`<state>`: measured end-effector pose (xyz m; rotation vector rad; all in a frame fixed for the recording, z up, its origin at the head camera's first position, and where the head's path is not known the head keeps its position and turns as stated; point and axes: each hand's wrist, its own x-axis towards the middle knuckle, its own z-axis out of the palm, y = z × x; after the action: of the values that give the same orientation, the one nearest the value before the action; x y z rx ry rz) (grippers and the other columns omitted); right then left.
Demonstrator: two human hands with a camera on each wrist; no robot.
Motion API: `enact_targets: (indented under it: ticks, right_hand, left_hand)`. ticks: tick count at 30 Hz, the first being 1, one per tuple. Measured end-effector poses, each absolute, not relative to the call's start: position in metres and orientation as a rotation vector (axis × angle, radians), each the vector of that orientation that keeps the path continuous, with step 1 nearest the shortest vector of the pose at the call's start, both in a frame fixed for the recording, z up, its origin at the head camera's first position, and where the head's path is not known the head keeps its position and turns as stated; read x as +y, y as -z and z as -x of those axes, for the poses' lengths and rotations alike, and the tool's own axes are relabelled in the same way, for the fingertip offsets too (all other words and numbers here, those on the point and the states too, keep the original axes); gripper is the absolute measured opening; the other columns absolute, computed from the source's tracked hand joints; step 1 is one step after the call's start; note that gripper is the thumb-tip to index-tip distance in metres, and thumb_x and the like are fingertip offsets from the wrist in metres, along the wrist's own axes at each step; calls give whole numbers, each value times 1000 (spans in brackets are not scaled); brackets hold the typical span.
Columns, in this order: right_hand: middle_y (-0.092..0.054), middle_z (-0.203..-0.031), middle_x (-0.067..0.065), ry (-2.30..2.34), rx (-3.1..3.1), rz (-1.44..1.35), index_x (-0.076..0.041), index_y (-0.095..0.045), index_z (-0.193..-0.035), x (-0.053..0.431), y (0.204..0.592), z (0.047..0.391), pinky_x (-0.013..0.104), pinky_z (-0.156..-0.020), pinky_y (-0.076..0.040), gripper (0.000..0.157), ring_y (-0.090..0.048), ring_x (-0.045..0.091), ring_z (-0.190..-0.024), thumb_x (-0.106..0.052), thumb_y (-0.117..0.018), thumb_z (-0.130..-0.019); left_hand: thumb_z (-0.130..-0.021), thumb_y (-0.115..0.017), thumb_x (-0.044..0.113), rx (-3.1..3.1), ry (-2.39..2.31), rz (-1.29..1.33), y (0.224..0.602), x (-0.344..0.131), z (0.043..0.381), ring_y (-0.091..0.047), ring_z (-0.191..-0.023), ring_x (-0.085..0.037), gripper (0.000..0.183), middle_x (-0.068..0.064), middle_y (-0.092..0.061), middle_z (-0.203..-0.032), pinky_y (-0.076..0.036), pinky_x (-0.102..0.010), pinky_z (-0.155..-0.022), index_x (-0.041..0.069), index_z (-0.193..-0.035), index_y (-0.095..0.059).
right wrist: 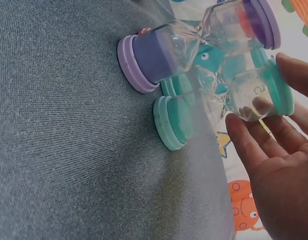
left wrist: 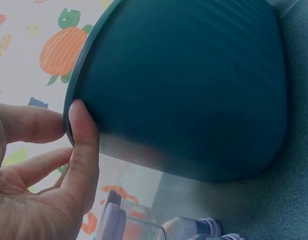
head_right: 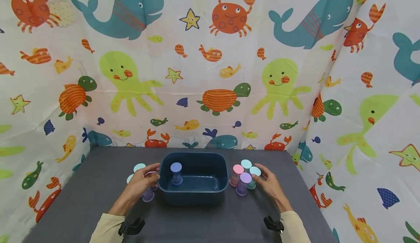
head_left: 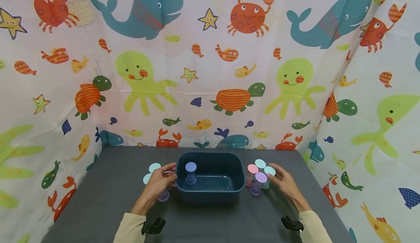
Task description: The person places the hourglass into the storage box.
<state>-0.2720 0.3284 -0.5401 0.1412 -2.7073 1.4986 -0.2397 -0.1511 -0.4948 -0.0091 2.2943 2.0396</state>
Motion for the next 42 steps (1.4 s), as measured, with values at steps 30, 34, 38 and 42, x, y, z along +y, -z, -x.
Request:
enact_targets:
  ticks: [30,34,38,42]
  right_hand:
    - [-44,-149,24,-1510,-2668,7,-5,-45,-144,337,535,269,59,-110,-37,64,-39,45,-139,-34,-68,-92]
    - [-44,-149,22,-1503,-2655,37,-6,-44,-145,337,524,267,59,-109,-38,65,-39,45,-139,-36,-68,-92]
    - [-42,-150,22,-1482,-2664,90,-8,-43,-146,337,512,266,60,-109,-38,69,-38,45,-139,-42,-67,-91]
    - [-43,-150,22,-1471,-2645,172,-8,-43,-146,336,500,265,60,-108,-39,72,-40,43,-138,-45,-68,-90]
  left_hand:
    - [-92,-60,1,2310,-2008,16,493,-150,237,-61,-97,-24,48,-23,-54,-131,-57,-25,-69,1,-139,-51]
    - [-92,-60,1,2307,-2012,16,494,-151,237,-61,-99,-25,48,-23,-54,-131,-58,-24,-69,1,-139,-51]
    - [-92,-61,3,2304,-2016,13,495,-152,237,-61,-101,-27,48,-22,-55,-130,-59,-29,-72,1,-139,-51]
    - [-93,-61,4,2292,-2019,2,494,-152,238,-61,-100,-25,49,-21,-54,-130,-59,-34,-76,2,-140,-50]
